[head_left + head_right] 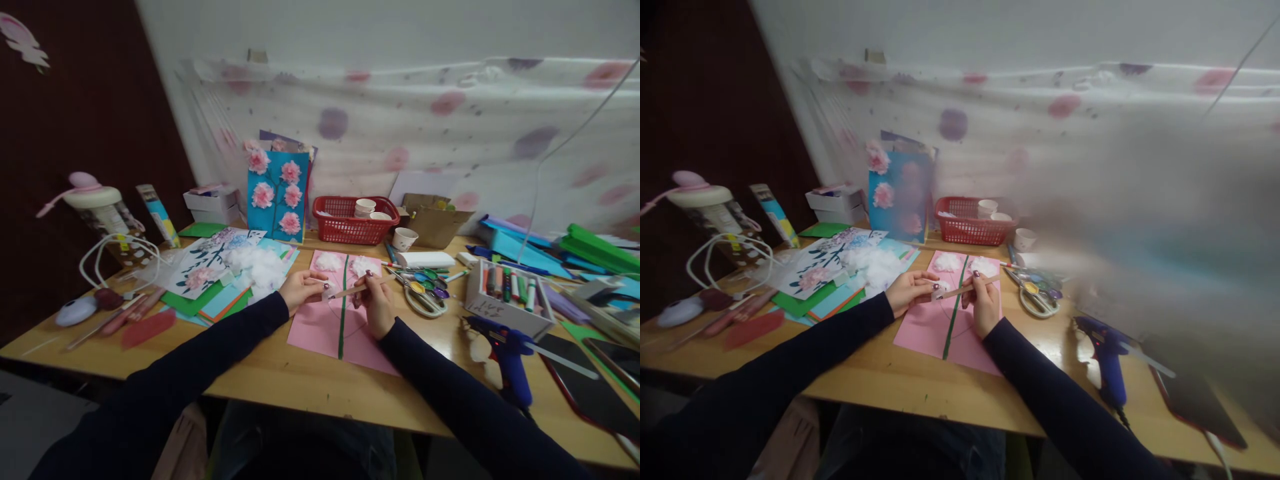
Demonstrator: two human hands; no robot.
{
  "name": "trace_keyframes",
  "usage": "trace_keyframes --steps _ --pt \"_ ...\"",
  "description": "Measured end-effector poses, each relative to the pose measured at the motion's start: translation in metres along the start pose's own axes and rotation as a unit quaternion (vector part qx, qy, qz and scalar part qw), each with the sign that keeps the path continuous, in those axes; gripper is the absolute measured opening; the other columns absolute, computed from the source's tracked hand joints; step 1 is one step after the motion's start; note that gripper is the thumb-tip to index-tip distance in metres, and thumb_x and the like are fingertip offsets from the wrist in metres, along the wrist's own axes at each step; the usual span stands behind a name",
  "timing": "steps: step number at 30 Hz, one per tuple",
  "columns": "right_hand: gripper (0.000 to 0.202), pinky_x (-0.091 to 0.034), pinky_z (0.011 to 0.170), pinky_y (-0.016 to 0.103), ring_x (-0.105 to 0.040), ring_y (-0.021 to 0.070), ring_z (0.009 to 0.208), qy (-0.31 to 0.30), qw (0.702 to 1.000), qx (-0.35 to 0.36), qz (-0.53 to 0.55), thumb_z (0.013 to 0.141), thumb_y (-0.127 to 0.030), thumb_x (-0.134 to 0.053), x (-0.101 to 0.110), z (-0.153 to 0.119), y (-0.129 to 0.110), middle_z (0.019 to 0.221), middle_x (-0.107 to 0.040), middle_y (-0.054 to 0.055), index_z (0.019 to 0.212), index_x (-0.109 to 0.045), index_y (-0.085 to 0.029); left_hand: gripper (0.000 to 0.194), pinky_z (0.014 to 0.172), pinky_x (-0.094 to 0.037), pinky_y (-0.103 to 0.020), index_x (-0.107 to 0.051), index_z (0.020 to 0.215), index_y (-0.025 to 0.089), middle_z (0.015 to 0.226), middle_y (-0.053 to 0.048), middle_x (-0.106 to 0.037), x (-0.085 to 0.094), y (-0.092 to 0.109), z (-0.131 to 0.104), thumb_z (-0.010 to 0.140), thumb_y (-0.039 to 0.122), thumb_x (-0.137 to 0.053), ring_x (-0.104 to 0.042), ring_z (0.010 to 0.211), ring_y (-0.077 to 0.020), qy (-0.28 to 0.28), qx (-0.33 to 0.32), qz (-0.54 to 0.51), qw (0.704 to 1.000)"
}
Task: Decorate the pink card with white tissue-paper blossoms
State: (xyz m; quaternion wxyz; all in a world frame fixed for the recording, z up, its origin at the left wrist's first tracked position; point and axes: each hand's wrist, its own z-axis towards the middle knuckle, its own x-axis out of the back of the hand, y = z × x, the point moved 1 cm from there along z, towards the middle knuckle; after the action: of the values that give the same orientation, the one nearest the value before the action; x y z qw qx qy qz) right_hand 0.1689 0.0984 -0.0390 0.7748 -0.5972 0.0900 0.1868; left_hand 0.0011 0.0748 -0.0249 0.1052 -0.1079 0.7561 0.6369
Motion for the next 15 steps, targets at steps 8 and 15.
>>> trace_keyframes --steps 8,15 --pt "0.031 -0.029 0.027 0.017 -0.040 0.0075 0.029 0.105 0.994 -0.019 -0.005 0.074 -0.042 -0.054 0.0031 0.0054 0.0007 0.036 -0.046 -0.004 0.057 -0.052 -0.016 0.022 0.071 -0.053 -0.028 -0.060 0.082 0.011 0.073 -0.002 -0.067 -0.0009 0.0051 -0.0014 0.065 -0.001 -0.068 -0.064 0.067 -0.0109 0.007 -0.009 -0.053 0.999" --pt "0.027 -0.028 0.026 0.017 -0.037 0.0071 0.027 0.153 0.986 -0.063 0.006 0.077 -0.038 -0.050 0.0018 0.0056 -0.0003 0.036 -0.044 -0.006 0.060 -0.051 -0.017 0.030 0.070 -0.052 -0.027 -0.060 0.087 0.012 0.076 -0.003 -0.067 -0.0001 0.0048 -0.0024 0.062 0.001 -0.072 -0.064 0.068 -0.0113 -0.023 -0.013 -0.072 0.997"
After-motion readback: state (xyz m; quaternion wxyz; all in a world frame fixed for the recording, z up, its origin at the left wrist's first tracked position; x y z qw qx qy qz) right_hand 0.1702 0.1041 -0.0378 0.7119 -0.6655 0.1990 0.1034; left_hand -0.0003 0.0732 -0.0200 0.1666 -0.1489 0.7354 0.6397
